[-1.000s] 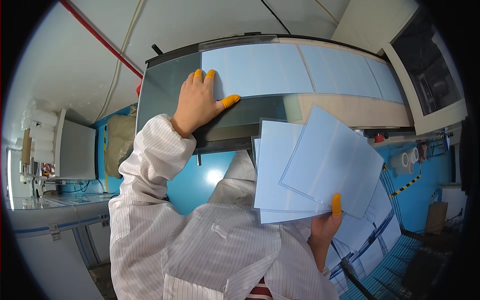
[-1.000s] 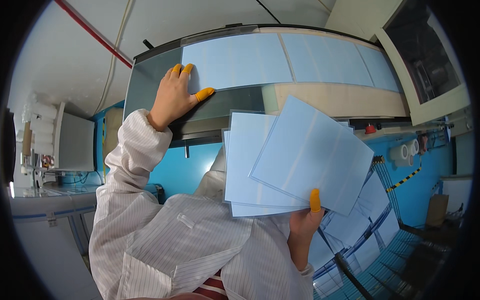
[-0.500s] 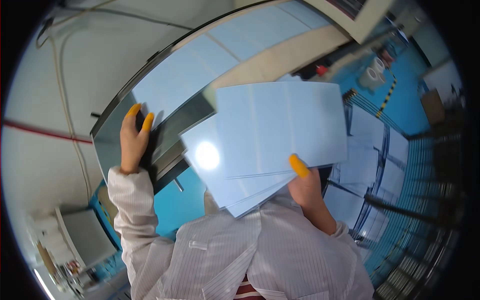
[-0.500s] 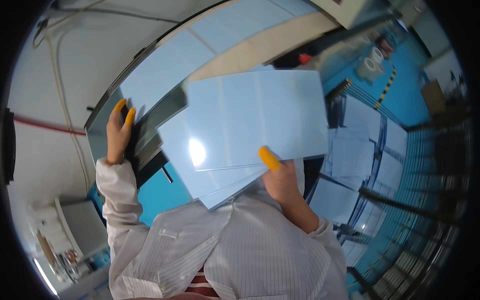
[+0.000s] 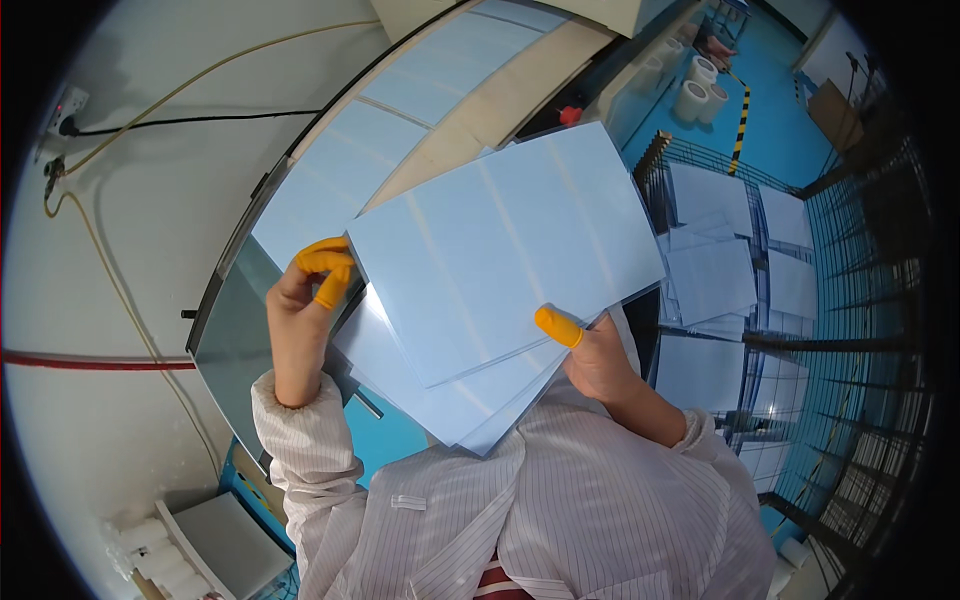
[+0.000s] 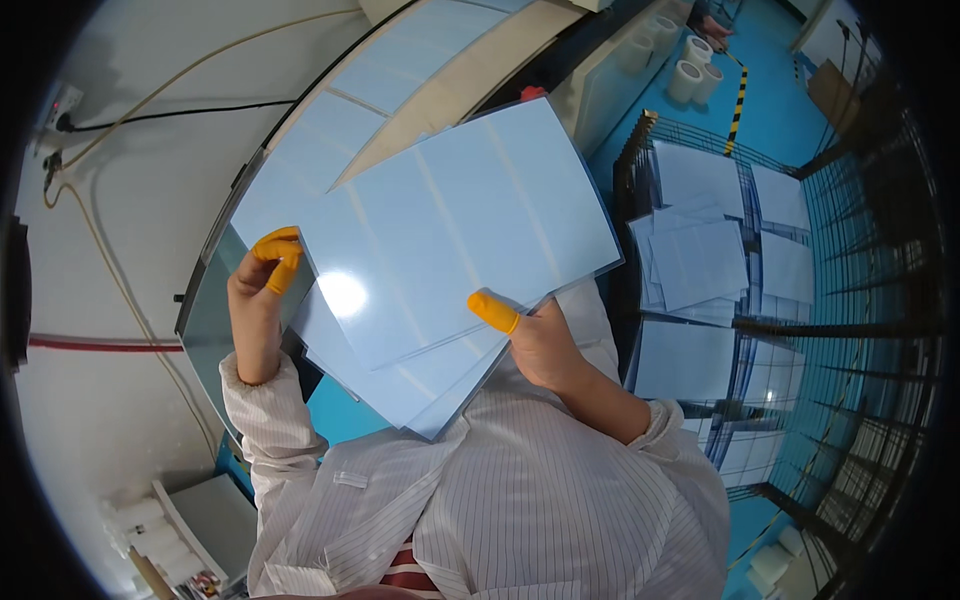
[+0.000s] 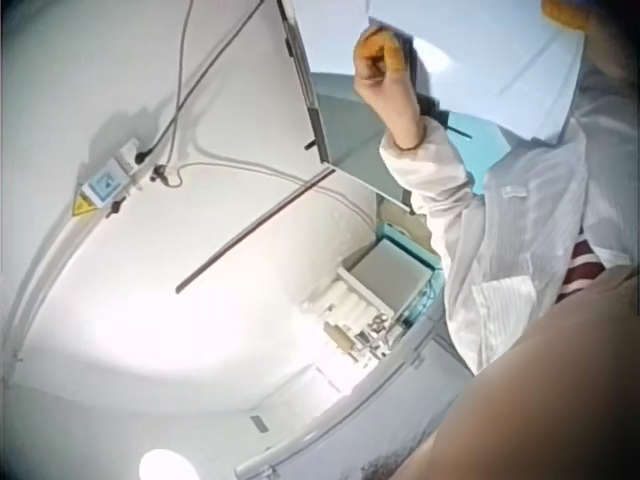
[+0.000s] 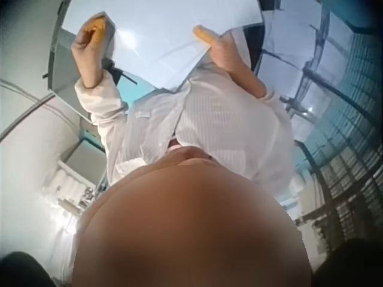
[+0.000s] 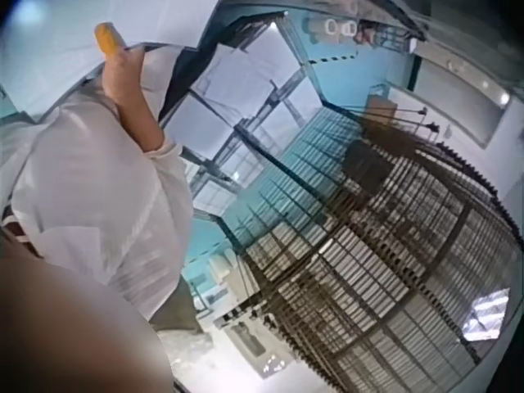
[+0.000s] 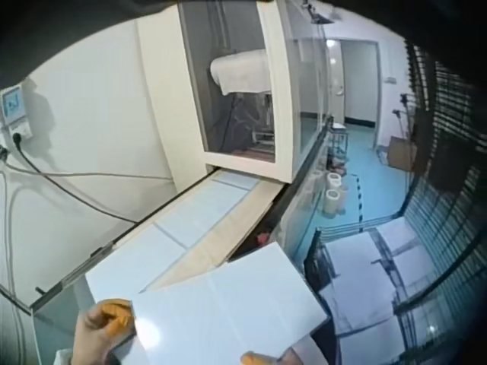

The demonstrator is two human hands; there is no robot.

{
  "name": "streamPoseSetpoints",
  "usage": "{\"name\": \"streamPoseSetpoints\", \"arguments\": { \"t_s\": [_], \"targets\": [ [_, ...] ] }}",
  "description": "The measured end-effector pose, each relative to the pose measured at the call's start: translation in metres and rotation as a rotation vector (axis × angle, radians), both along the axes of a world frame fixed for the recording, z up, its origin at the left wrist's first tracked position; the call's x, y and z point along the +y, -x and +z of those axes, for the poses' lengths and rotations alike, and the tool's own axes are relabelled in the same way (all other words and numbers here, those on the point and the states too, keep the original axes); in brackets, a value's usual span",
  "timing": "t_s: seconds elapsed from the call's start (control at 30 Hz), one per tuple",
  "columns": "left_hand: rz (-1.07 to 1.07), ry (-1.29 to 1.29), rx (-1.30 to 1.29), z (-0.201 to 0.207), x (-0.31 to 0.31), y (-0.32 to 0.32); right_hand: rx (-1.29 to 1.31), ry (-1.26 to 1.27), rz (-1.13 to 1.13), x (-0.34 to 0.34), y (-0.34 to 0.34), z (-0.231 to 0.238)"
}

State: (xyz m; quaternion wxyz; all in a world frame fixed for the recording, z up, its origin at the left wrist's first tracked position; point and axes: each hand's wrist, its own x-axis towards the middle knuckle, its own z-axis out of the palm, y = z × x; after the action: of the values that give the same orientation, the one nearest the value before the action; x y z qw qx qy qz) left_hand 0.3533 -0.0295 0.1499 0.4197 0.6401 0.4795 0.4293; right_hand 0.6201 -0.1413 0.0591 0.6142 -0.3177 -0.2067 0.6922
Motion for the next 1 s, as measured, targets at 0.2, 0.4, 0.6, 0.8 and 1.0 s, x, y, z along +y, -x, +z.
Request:
{"name": "streamPoseSetpoints", "arguments": {
  "t_s": [0.2, 0.4, 0.6, 0.8, 1.0],
  "targets": [
    [0.081, 0.171, -0.179, 0.001, 0.0, -0.005, 0.007, -0.008, 0.02, 0.001, 0.003, -0.008],
    [-0.042, 0.111, 0.01, -0.007, 0.001, 0.002, -0.06, 0.016, 0.048, 0.008, 0.002, -0.002],
    [0.362, 0.091, -0.486, -0.028, 0.009, 0.084, -0.017, 0.092, 0.052, 0.005, -0.007, -0.009],
    [0.896, 0.179, -0.431, -0.041, -0.018, 0.209, -0.328, 0.02, -0.043, 0.008, -0.022, -0.02],
    [1.039, 0.118, -0.269, -0.082, -0.038, 0.291, 0.06, 0.065, -0.13, 0.02, -0.025, -0.012]
  ]
}}
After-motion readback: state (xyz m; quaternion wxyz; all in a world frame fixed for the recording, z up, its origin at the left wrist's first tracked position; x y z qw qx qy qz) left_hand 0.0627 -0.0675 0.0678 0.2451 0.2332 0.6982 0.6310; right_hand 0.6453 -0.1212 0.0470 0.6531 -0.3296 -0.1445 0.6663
